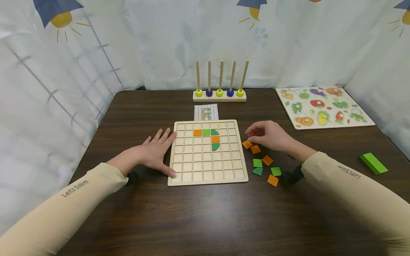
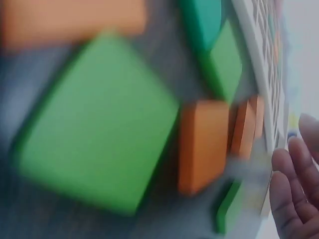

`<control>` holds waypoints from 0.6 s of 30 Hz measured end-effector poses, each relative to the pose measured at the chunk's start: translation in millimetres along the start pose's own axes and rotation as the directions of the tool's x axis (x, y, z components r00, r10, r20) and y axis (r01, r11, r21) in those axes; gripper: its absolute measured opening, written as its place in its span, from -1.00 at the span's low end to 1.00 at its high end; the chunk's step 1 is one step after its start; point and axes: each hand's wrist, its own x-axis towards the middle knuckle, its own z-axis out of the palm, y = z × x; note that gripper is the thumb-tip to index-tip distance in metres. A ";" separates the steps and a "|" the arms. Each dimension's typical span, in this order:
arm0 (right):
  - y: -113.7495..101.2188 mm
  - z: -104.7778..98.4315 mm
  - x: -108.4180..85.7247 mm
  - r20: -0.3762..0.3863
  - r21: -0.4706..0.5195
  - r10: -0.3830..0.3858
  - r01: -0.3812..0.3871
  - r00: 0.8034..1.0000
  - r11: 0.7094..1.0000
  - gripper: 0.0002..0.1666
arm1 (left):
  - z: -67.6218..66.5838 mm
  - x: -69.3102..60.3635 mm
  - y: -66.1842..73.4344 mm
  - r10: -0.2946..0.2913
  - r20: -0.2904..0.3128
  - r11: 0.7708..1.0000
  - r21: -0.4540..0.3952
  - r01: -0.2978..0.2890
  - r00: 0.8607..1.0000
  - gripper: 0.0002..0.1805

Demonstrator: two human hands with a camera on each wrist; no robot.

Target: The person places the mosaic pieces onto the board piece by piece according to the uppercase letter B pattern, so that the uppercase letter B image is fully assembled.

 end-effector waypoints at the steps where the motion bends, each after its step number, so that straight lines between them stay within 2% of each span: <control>1: 3.6 -3.1 -1.0 -0.001 0.002 0.002 -0.002 1.000 1.000 -0.74 | -0.2 0.2 0.0 0.000 0.000 1.000 0.001 0.000 1.000 0.59; 6: 16.3 -11.4 -3.1 0.025 -0.022 0.006 -0.005 1.000 1.000 -0.71 | -0.2 0.6 0.1 0.001 0.000 1.000 0.004 -0.001 1.000 0.59; 11: 26.6 -16.2 -3.6 0.070 -0.145 -0.012 0.022 0.997 0.989 -0.65 | -0.5 -0.2 0.7 -0.002 0.003 1.000 -0.003 0.002 1.000 0.58; 18: 37.9 -24.8 -11.4 0.129 -0.216 0.081 -0.052 0.988 0.975 -0.47 | -1.0 -0.8 1.4 -0.001 0.003 1.000 -0.006 0.001 1.000 0.58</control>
